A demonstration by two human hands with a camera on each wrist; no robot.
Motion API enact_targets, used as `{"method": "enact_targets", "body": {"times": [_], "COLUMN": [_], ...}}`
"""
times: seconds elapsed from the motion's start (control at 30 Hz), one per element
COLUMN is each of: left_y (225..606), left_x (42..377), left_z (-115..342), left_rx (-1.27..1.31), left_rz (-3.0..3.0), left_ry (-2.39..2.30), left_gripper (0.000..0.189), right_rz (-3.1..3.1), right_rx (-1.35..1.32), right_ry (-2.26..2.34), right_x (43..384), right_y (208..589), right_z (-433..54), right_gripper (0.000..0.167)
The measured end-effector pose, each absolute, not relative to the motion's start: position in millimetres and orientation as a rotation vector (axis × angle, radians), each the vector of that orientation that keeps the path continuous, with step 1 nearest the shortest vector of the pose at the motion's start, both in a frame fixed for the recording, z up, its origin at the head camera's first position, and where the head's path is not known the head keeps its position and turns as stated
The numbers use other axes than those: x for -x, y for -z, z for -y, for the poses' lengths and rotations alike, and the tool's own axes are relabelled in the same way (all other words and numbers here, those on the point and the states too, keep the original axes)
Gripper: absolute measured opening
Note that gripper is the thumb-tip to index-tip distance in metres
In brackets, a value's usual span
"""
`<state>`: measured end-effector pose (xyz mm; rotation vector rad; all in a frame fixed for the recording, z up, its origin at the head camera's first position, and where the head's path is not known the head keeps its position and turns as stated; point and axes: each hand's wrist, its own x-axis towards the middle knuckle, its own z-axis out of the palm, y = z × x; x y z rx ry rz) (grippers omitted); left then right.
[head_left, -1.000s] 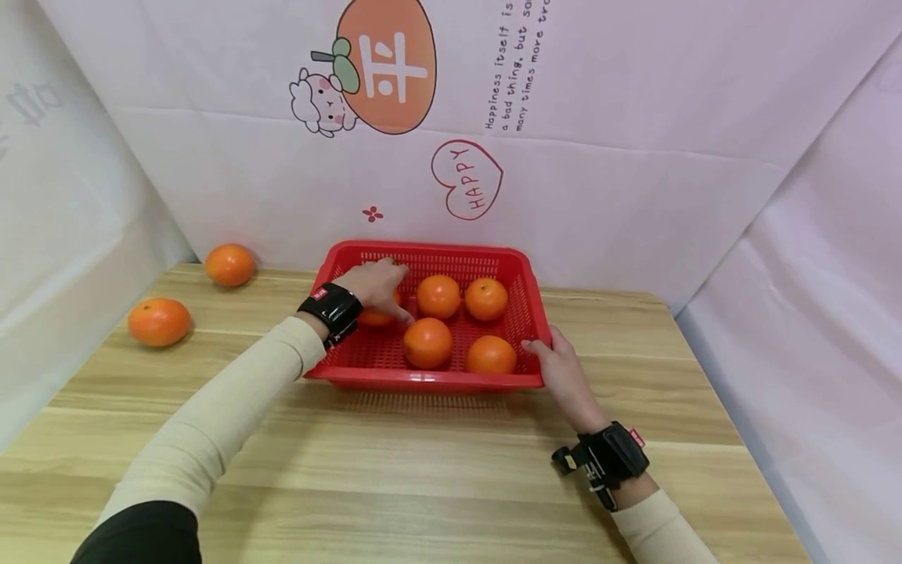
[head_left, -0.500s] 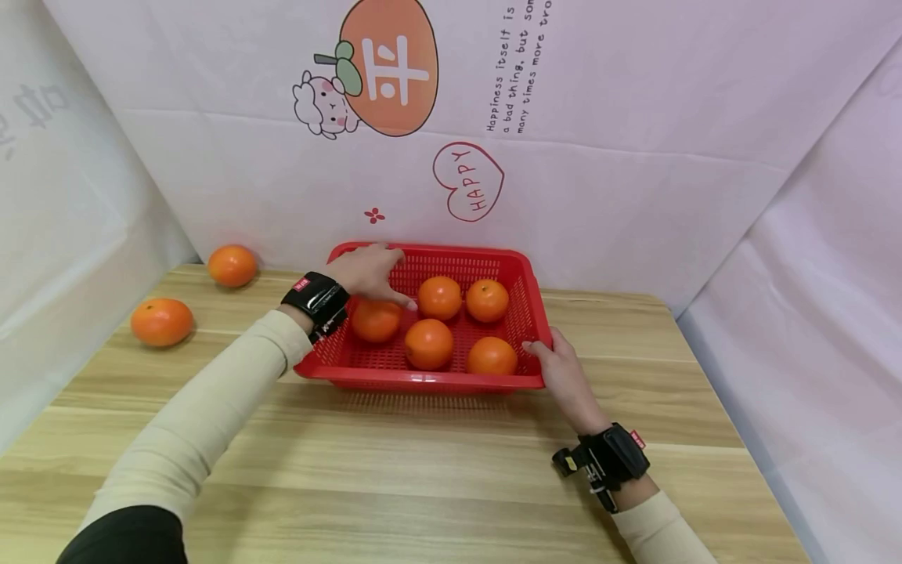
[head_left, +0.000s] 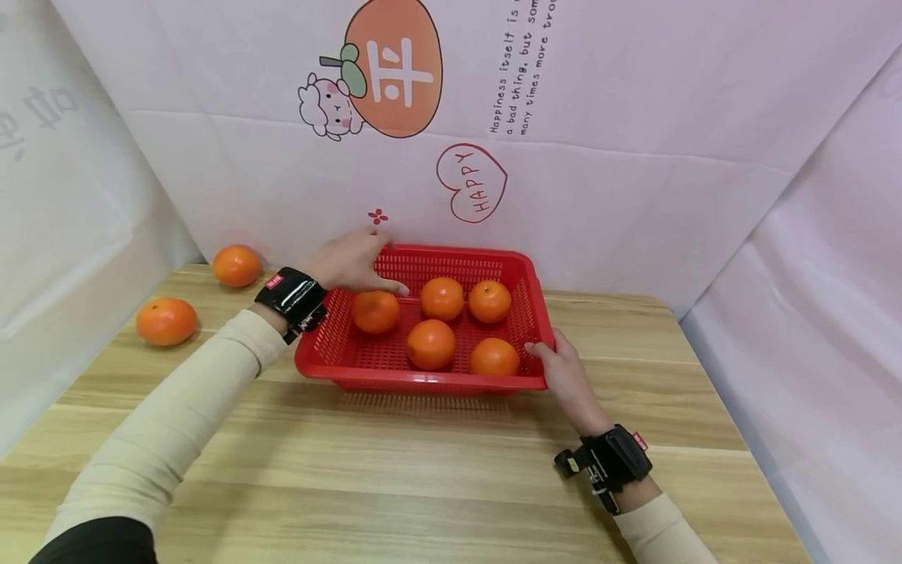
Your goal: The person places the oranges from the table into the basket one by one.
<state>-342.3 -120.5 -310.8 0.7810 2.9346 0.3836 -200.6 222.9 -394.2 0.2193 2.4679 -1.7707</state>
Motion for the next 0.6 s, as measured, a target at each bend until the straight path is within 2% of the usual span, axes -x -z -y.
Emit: {"method": "enact_targets", "body": {"times": [0.23, 0.6], "left_y": [304.9, 304.8], "left_x": [340.1, 334.7], "left_z": [141.1, 198.1], "left_rx": [-0.753, -0.593], "left_rz": [-2.959, -3.056], "left_ry": [-0.432, -0.478], "left_gripper": [0.086, 0.086], "right_rz": [-2.474, -2.464], "right_rx": [-0.231, -0.199], "right_ry": [1.782, 1.771], "right_x": [200.9, 201.7], "right_y": [394.8, 397.1], "right_z": [-222.0, -221.7], "right_gripper": [0.039, 0.042]}}
